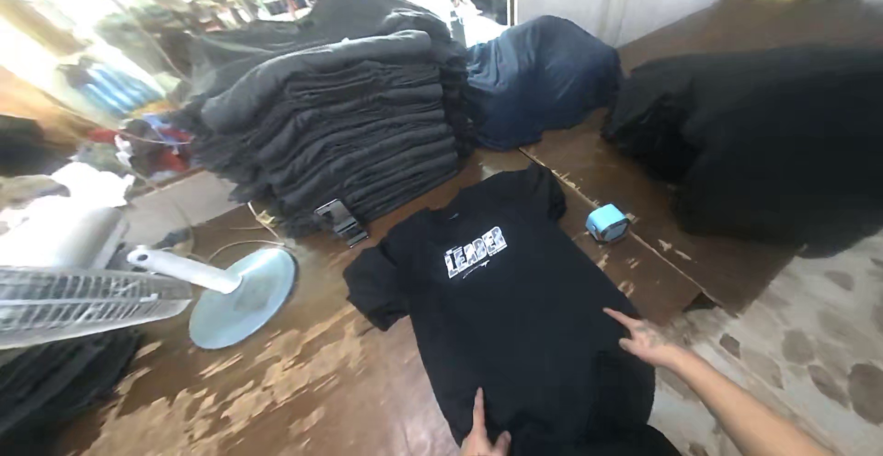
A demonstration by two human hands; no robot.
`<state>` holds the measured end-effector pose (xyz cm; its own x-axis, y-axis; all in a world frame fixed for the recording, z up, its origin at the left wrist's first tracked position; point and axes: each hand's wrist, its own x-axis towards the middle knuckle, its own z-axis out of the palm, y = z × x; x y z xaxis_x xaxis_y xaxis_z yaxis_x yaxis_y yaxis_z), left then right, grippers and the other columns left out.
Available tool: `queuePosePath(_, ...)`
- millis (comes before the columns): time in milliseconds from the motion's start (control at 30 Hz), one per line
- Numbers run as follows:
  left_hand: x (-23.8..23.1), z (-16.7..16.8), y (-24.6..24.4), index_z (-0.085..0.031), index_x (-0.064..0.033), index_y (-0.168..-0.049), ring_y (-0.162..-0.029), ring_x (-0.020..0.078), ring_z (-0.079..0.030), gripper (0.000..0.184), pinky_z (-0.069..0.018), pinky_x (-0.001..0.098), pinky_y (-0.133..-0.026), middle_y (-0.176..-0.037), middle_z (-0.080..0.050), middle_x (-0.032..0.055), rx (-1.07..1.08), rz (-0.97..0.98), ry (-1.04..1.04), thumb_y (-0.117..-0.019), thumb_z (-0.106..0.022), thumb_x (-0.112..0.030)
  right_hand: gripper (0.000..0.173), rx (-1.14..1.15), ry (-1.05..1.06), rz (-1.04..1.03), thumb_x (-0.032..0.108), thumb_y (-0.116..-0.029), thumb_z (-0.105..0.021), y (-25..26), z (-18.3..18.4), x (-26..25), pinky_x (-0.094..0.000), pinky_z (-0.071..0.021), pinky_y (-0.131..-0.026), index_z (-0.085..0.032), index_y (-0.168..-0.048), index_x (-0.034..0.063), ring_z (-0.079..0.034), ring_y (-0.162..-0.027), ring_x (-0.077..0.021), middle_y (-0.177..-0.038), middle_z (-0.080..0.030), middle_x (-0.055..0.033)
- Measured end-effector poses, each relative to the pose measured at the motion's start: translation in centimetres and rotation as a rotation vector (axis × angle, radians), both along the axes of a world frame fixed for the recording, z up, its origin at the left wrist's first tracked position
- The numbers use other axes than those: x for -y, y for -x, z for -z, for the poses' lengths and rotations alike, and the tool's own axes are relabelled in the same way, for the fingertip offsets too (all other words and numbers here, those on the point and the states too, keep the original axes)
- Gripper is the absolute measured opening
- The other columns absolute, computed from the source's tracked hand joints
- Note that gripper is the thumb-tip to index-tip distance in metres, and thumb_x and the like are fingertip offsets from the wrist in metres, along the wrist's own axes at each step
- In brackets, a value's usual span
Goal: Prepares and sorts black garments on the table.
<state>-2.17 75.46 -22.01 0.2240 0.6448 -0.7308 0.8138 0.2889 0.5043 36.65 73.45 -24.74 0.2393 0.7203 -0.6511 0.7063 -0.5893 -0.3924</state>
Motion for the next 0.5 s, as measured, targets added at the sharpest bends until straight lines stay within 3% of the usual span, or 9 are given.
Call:
queuePosePath(67,-1.9,0.6,-1.9,-0.003,-0.0129,-0.165,-0.126,0.0446,-0.06,0.094,-0.0444,0.0602,-0.108,-0.136,-0.06,0.0301,-0.053,-0.035,0.044,-0.0981,-0.066,-0.032,0.075,-0.024,-0.014,-0.052,0.021,-0.0985,-0.064,0.7,0.4,-3.3,-0.0611,-0.0393,-0.111,-0.027,-0.164,0.0245,-0.052,-0.135,-0.0437,-0.147,-0.053,-0.0251)
queuePosePath(167,-4.7,0.8,-4.1,-0.002,-0.0074,-0.164,-0.136,0.0406,-0.053,0.098,-0.0396,0.0568,-0.115,-0.145,-0.054,0.0282,-0.138,-0.048,0.114,-0.0962,-0.068,-0.031,0.074,-0.056,-0.023,-0.105,0.024,-0.099,-0.064,1.3,0.0,-7.6,-0.0606,-0.0362,-0.115,-0.027,-0.164,0.0222,-0.047,-0.141,-0.0418,-0.154,-0.047,-0.0233)
queuePosePath(400,-9.0,0.2,-8.5,-0.011,-0.0087,-0.165,-0.132,0.0386,-0.057,0.091,-0.0449,0.0575,-0.109,-0.142,-0.058,0.0244,-0.28,-0.179,0.016,-0.0942,-0.064,-0.029,0.068,-0.063,-0.089,-0.194,0.03,-0.0994,-0.061,0.8,0.7,-16.3,-0.0578,-0.0397,-0.113,-0.034,-0.162,0.0214,-0.052,-0.137,-0.0381,-0.15,-0.053,-0.0201)
queuePosePath(500,-10.8,1.0,-9.3,-0.022,-0.0133,-0.164,-0.133,0.0386,-0.056,0.085,-0.0441,0.06,-0.109,-0.144,-0.057,0.022,-0.262,-0.299,-0.086,-0.0931,-0.066,-0.027,0.068,-0.096,-0.152,-0.179,0.03,-0.0996,-0.06,-0.1,1.3,-19.5,-0.0596,-0.0412,-0.111,-0.033,-0.162,0.0225,-0.054,-0.135,-0.0404,-0.147,-0.055,-0.0216)
